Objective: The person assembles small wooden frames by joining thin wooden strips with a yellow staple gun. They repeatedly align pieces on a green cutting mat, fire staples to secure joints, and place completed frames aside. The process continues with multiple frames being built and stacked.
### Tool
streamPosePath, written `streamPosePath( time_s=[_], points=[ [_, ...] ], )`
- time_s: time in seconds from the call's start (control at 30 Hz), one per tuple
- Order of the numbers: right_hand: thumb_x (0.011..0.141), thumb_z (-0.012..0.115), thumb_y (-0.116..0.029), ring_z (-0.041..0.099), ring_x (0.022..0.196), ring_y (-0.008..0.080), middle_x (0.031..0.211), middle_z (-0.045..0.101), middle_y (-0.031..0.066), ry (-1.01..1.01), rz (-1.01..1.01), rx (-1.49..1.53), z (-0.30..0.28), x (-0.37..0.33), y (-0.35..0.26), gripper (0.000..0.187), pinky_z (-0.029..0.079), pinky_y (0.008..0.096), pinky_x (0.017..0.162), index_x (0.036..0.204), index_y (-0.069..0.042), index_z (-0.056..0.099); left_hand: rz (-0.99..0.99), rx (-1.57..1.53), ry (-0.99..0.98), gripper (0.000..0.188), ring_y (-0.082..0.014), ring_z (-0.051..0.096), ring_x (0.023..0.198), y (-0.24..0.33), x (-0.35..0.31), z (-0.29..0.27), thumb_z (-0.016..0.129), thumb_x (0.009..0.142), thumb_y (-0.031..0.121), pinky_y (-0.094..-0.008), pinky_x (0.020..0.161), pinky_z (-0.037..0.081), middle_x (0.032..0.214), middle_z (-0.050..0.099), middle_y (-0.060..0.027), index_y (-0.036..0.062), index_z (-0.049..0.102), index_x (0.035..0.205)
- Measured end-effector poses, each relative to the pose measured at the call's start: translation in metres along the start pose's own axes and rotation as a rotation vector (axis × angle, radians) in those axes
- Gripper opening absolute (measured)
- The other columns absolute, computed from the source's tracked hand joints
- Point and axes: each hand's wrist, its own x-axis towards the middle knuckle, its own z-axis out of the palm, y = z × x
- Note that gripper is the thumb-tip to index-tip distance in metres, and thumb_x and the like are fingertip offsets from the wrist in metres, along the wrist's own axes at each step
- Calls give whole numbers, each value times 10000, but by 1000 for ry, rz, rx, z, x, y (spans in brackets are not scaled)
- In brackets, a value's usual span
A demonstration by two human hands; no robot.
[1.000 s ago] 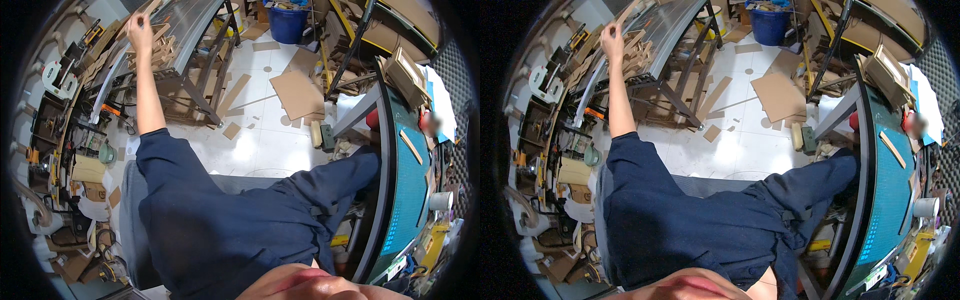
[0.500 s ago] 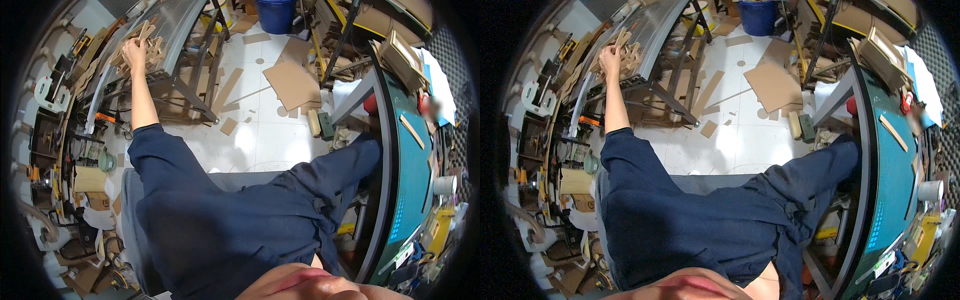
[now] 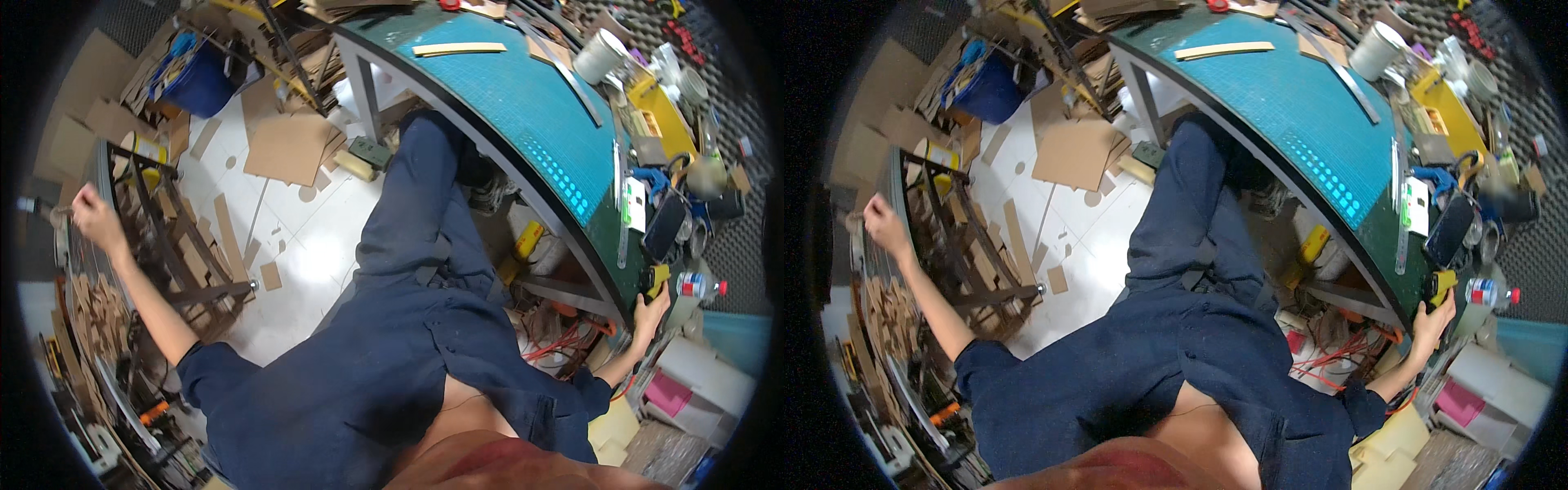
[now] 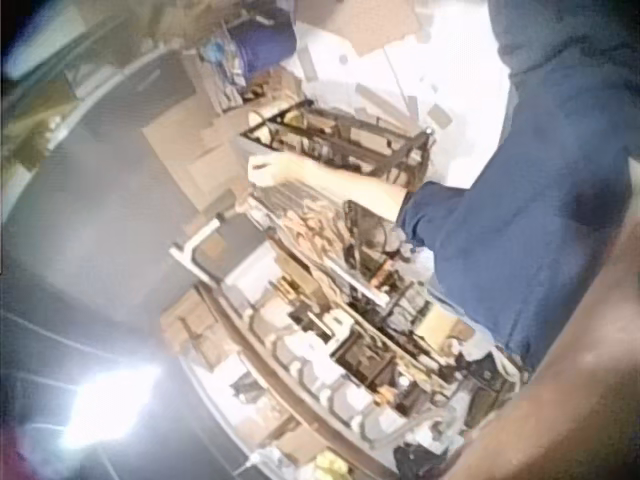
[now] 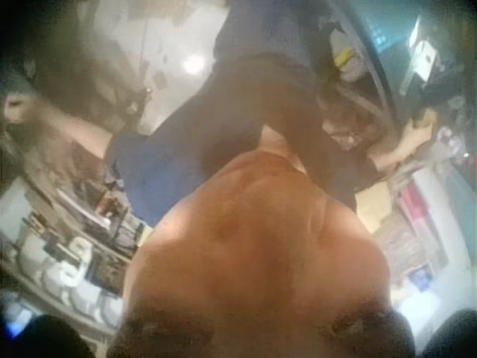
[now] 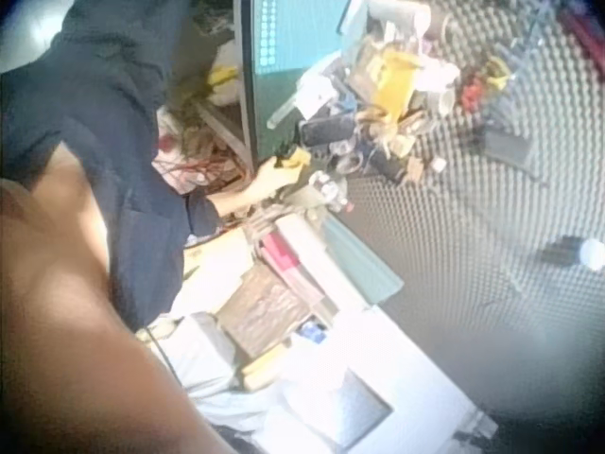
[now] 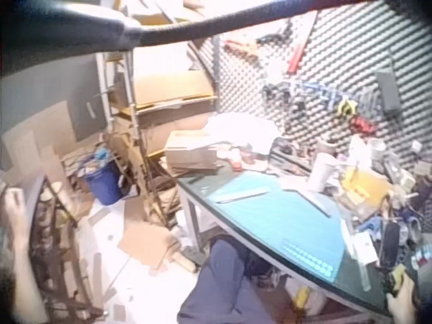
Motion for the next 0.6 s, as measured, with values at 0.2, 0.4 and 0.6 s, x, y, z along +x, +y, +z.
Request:
streamPosePath(
  time_s=[0.2,0.4,0.6],
  points=[
    [945,689,-106,432,1393,380,1494,444,206,253,-24,59,-30,-38,-89,596,355,466,1162,1493,-61,458,245,-727,-334,249,-266,663,919,340,-18,42,550,1077,275,-394,812,552,1038,686,-129,62,677,1093],
    [986,636,-112,476,1361,368,1471,483,185,261,16,65,-30,-48,-85,503,382,464,1138,1468,-70,497,614,-1168,-667,266,-307,650,1077,553,-55,73,685,979,230,-405,951,516,1128,687,-150,31,679,1154],
    [1011,629,-172,511,1333,341,1429,555,153,331,25,65,-28,-58,-100,453,397,454,1118,1435,-40,537,859,-846,-888,534,-305,682,1038,635,-71,106,705,974,394,-398,918,558,1195,652,-204,17,618,1343]
  ],
)
